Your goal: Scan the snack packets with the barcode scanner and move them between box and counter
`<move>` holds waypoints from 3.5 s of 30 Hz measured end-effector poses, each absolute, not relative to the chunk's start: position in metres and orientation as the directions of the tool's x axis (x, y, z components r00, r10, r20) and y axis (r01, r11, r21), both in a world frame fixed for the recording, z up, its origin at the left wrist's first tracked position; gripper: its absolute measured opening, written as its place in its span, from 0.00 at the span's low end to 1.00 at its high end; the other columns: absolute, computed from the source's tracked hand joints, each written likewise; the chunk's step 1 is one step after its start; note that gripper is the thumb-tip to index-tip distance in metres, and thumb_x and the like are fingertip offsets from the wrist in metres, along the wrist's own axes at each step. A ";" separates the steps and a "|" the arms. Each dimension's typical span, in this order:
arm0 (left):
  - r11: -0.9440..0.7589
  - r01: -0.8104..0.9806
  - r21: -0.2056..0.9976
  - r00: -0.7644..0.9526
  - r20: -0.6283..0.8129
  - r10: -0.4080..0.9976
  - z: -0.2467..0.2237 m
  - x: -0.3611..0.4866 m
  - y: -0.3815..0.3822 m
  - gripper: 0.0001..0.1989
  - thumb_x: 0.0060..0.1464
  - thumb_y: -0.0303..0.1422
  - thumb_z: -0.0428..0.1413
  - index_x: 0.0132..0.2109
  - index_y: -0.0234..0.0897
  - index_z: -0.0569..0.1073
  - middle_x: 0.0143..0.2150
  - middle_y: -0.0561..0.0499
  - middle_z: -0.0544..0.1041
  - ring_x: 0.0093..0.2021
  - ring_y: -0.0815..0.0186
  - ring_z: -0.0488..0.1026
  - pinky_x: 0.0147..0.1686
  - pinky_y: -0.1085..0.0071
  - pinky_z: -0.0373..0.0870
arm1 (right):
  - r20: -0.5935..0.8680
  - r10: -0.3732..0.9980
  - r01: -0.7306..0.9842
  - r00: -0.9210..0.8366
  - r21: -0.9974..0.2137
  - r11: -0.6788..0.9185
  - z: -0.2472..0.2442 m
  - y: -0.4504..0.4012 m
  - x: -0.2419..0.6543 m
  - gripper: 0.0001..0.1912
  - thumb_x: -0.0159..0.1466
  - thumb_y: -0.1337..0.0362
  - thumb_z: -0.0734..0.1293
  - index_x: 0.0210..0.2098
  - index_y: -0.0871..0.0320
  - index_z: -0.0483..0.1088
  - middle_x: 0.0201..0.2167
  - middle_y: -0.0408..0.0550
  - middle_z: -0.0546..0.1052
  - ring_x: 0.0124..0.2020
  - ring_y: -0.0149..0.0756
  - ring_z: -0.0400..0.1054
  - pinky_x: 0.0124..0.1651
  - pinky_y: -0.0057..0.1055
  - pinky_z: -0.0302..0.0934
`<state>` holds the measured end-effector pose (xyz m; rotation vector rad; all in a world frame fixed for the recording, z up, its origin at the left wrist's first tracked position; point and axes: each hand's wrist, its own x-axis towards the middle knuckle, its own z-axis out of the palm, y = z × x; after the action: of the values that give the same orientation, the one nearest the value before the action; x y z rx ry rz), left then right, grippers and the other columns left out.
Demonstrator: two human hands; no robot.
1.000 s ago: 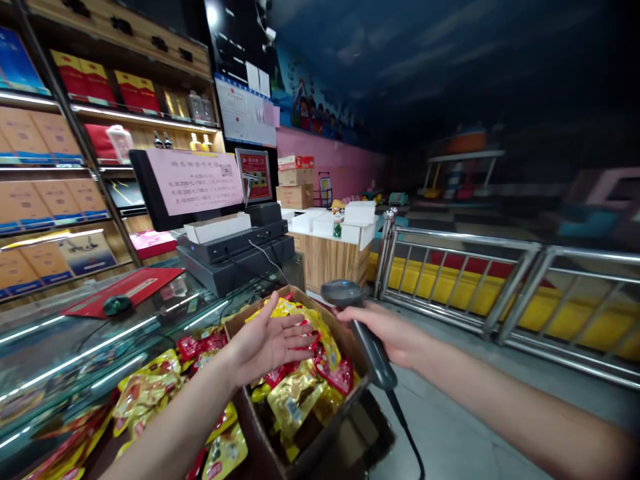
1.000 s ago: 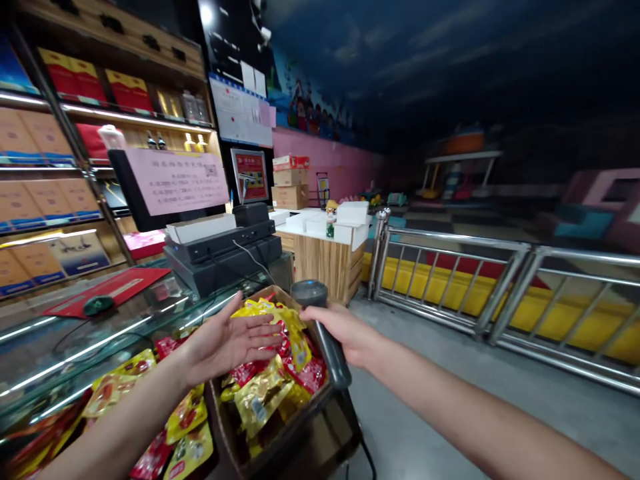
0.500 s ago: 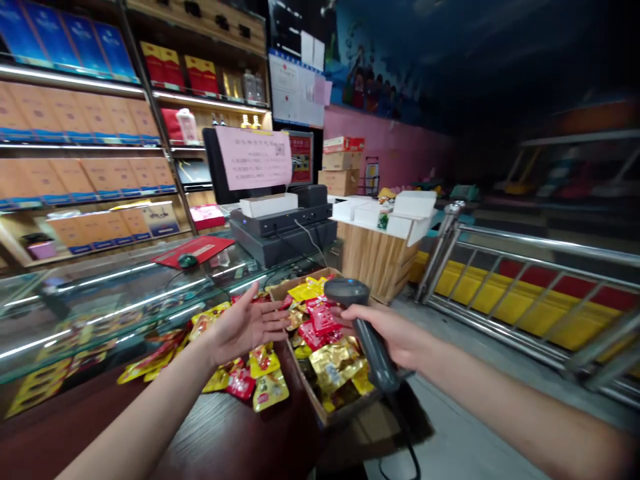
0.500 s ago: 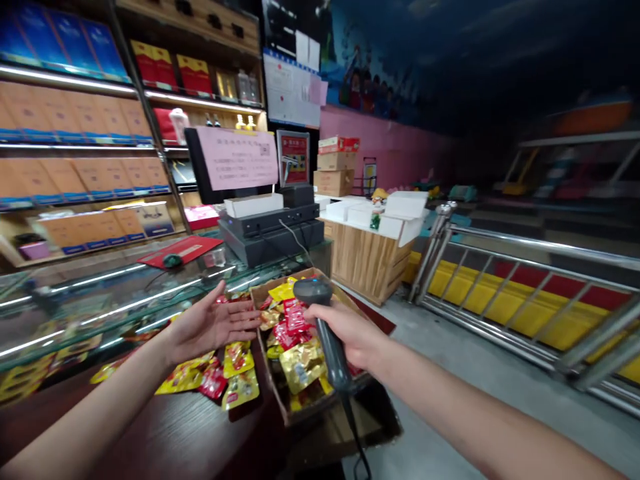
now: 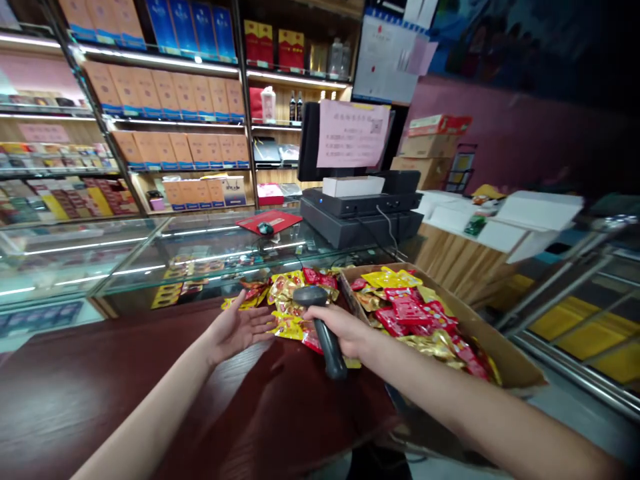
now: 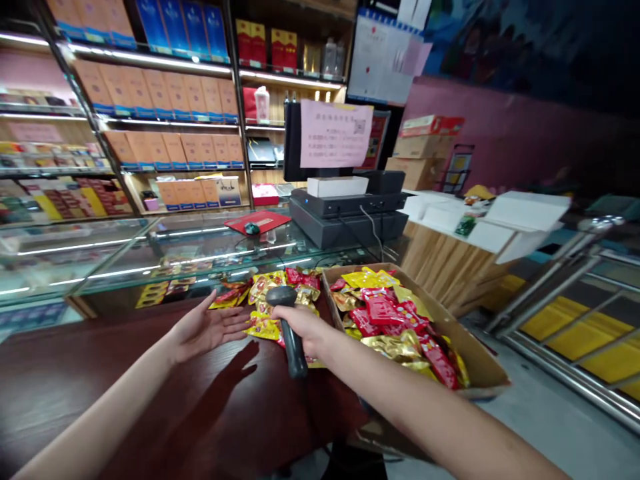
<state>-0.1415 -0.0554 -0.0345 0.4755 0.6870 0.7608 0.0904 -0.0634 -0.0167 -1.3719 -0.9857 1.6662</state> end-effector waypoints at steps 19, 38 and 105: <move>0.672 -0.509 0.538 0.452 -0.497 0.740 -0.092 -0.120 -0.046 0.29 0.55 0.46 0.52 0.54 0.27 0.63 0.45 0.37 0.73 0.47 0.52 0.74 0.50 0.57 0.68 | -0.567 0.814 0.058 -0.124 -0.823 -0.565 -0.059 -0.015 0.061 0.08 0.53 0.71 0.63 0.18 0.60 0.64 0.12 0.40 0.66 0.16 0.25 0.58 0.20 0.22 0.54; 0.392 -0.441 0.807 0.223 -0.325 0.919 -0.124 -0.140 0.001 0.12 0.49 0.27 0.61 0.43 0.33 0.74 0.44 0.42 0.78 0.38 0.62 0.77 0.38 0.63 0.76 | -0.504 0.845 -0.034 -0.181 -0.855 -0.517 -0.059 -0.049 0.037 0.05 0.53 0.69 0.65 0.22 0.60 0.65 0.16 0.39 0.67 0.15 0.24 0.60 0.17 0.22 0.55; 0.567 -0.352 0.745 0.518 -0.350 0.781 -0.050 -0.105 -0.034 0.30 0.55 0.54 0.47 0.44 0.28 0.74 0.42 0.36 0.78 0.39 0.58 0.77 0.39 0.65 0.74 | -0.506 0.780 -0.442 -0.368 -0.643 -0.626 -0.021 -0.058 0.101 0.04 0.56 0.66 0.64 0.29 0.61 0.68 0.21 0.41 0.71 0.20 0.27 0.65 0.29 0.25 0.64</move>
<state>-0.1047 -0.0344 -0.0502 0.6594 0.7402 0.7418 0.1007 -0.0583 -0.0206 -1.0540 -0.5219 2.0455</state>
